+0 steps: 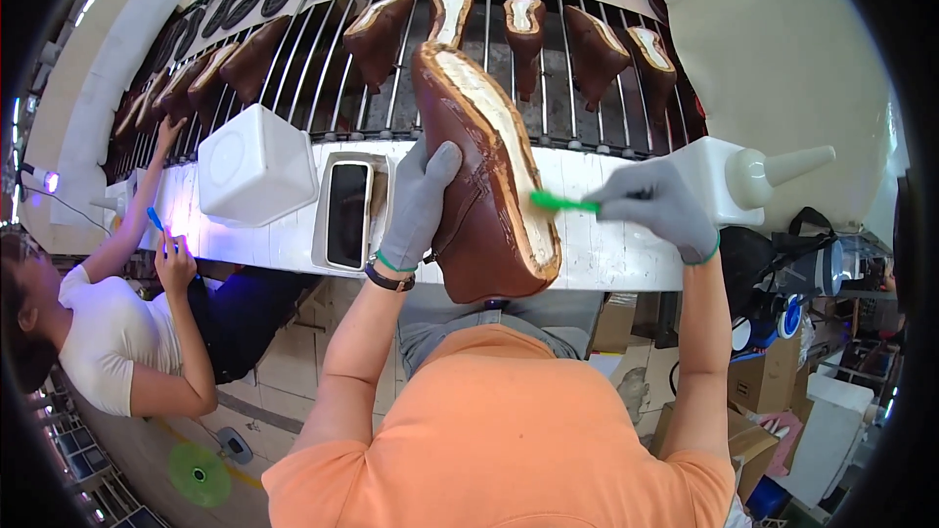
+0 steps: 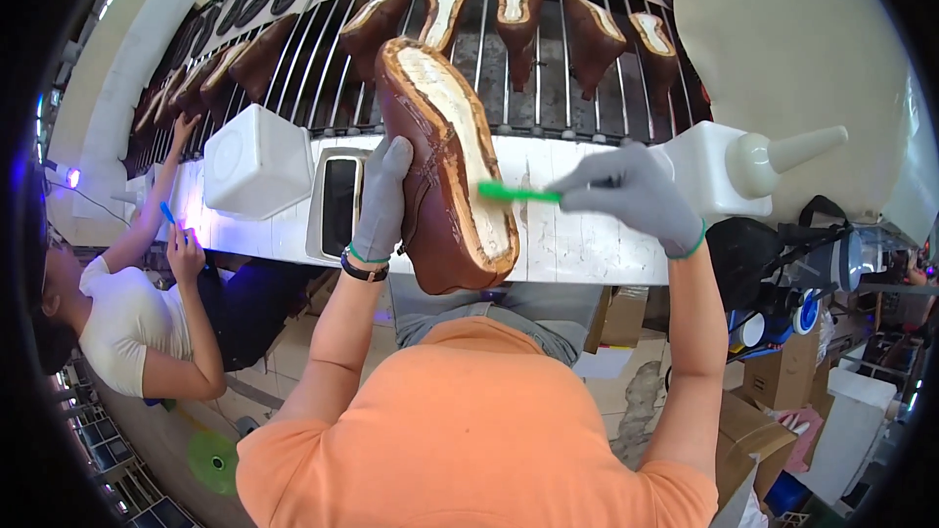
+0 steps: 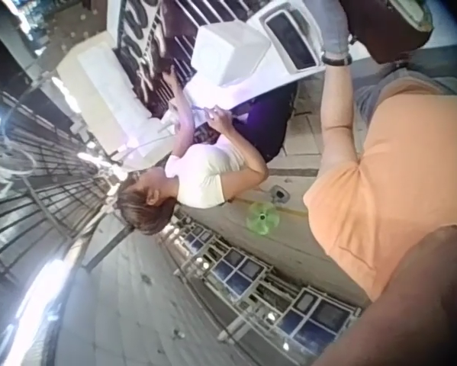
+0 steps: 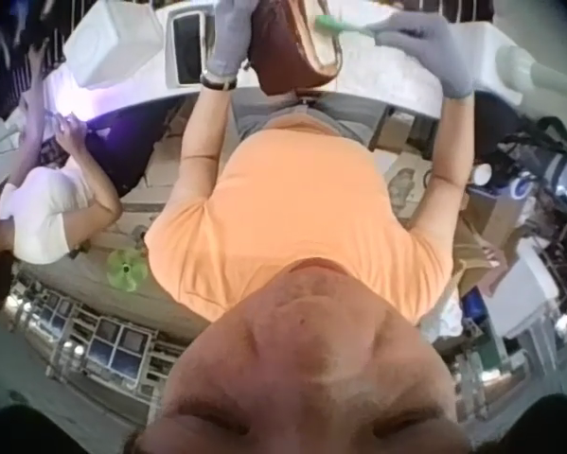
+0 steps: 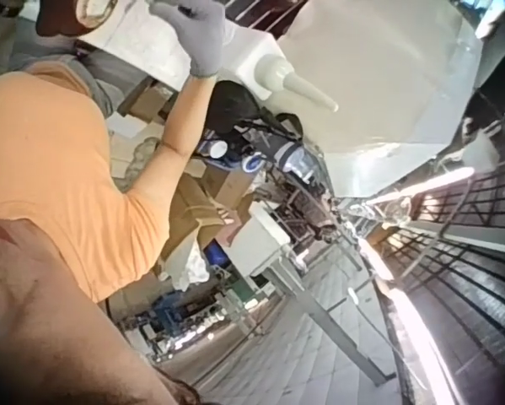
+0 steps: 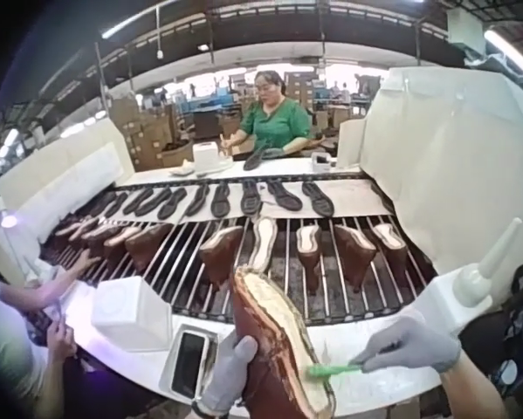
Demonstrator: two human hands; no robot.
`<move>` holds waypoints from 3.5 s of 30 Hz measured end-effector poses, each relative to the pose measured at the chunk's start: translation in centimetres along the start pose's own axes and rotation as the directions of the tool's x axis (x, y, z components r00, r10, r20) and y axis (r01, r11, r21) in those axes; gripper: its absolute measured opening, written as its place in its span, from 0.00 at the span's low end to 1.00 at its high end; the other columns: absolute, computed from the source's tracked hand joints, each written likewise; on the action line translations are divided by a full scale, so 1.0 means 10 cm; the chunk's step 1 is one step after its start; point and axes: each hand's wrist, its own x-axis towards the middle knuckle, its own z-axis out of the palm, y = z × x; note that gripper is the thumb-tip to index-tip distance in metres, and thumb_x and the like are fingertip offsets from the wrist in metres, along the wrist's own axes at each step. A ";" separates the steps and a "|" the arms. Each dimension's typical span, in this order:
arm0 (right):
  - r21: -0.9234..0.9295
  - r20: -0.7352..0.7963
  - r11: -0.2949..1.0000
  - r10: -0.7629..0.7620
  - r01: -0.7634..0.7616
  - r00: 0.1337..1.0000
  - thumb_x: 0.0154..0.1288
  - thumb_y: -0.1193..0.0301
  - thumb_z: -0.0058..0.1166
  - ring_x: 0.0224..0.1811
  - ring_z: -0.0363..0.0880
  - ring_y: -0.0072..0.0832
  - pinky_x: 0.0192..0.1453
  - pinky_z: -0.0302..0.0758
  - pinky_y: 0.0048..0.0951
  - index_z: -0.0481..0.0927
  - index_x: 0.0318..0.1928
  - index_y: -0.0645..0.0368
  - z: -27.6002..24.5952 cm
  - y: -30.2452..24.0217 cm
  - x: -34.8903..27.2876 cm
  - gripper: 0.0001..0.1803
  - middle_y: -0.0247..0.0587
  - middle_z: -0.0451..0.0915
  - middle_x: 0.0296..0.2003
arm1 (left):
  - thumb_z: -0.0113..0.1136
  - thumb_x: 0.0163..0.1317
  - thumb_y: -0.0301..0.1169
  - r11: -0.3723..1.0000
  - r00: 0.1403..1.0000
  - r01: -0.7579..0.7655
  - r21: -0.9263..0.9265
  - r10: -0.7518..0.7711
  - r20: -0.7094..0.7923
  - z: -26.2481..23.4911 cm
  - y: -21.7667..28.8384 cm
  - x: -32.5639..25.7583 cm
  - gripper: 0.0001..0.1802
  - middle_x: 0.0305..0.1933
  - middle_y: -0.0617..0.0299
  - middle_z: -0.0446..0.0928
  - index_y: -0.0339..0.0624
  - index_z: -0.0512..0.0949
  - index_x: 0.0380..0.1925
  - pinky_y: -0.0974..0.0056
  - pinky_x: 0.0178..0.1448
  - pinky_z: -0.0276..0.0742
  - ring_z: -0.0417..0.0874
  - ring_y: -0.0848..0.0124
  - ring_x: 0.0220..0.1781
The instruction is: The recorder uses a brush to apply a white adhesive substance to the outer edges and seams of leather shoe uppers before placing them on a conveyor belt for drying.
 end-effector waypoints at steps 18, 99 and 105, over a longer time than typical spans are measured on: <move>-0.100 -0.284 0.988 -0.144 0.120 0.948 0.57 0.71 0.64 0.26 0.73 0.15 0.31 0.69 0.20 0.87 0.40 0.61 0.02 -0.18 0.49 0.10 0.36 0.82 0.24 | 0.56 0.69 0.44 0.983 1.000 0.003 0.183 -0.005 0.013 0.12 0.08 -0.08 0.31 0.56 0.57 0.75 0.32 0.65 0.63 0.66 0.61 0.71 0.76 0.72 0.55; 0.158 0.339 0.963 -0.259 0.216 0.905 0.50 0.77 0.70 0.29 0.79 0.18 0.34 0.73 0.19 0.87 0.38 0.64 -0.23 -0.43 0.69 0.12 0.38 0.85 0.28 | 0.67 0.58 0.30 0.783 0.722 0.620 -0.057 -0.540 0.433 0.78 0.53 -0.54 0.09 0.37 0.62 0.82 0.36 0.83 0.35 0.76 0.28 0.72 0.78 0.82 0.26; 0.192 0.409 0.965 -0.243 0.177 0.880 0.50 0.76 0.70 0.30 0.79 0.17 0.34 0.73 0.18 0.87 0.39 0.64 -0.29 -0.39 0.73 0.13 0.38 0.85 0.29 | 0.58 0.66 0.31 0.717 0.609 0.692 -0.082 -0.519 0.600 0.47 -0.04 -0.57 0.19 0.42 0.60 0.83 0.36 0.74 0.55 0.70 0.39 0.82 0.84 0.74 0.31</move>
